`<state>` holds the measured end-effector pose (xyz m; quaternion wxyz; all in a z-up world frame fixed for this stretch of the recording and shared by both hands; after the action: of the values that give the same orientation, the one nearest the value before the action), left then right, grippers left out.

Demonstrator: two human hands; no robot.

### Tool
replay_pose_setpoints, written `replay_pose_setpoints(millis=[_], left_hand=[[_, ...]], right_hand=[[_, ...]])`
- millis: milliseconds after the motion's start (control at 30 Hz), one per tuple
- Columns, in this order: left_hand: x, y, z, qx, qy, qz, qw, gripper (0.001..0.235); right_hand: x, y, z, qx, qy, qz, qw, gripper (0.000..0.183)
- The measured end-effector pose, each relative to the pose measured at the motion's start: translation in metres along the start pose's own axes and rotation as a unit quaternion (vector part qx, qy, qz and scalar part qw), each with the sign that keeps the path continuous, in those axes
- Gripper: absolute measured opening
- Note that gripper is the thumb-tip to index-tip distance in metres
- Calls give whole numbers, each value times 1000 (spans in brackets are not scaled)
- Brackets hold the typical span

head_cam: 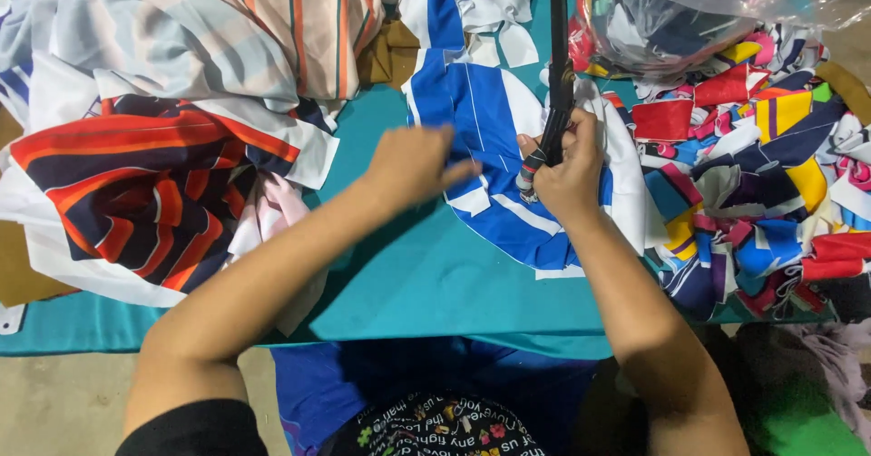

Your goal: Cutting various fabric scraps into smaller pieces using a pair of scissors on a work table.

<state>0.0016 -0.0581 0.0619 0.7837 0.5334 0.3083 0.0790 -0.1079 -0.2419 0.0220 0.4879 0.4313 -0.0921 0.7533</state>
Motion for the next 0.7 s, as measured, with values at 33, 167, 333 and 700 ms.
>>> replay_pose_setpoints(millis=[33, 167, 333, 700], left_hand=[[6, -12, -2, 0, 0, 1, 1000, 45], [24, -41, -18, 9, -13, 3, 1000, 28], [43, -47, -26, -61, 65, -179, 980, 21], [42, -1, -33, -244, 82, -447, 856, 31]], right_hand=[[-1, 1, 1, 0, 0, 1, 1000, 41], [3, 0, 0, 12, 8, -6, 1000, 42], [6, -1, -1, 11, 10, -10, 1000, 41], [-3, -4, -5, 15, 12, -10, 1000, 44]])
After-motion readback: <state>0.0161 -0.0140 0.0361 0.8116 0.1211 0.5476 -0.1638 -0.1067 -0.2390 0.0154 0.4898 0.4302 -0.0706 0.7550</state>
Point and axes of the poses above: each hand's wrist, its own z-axis towards the middle knuckle, its own y-axis out of the back of the hand, x = y × z, the point moved 4 cm from there along z, towards the middle knuckle, and after that the axes turned 13 degrees about -x, right-handed, at the moved point
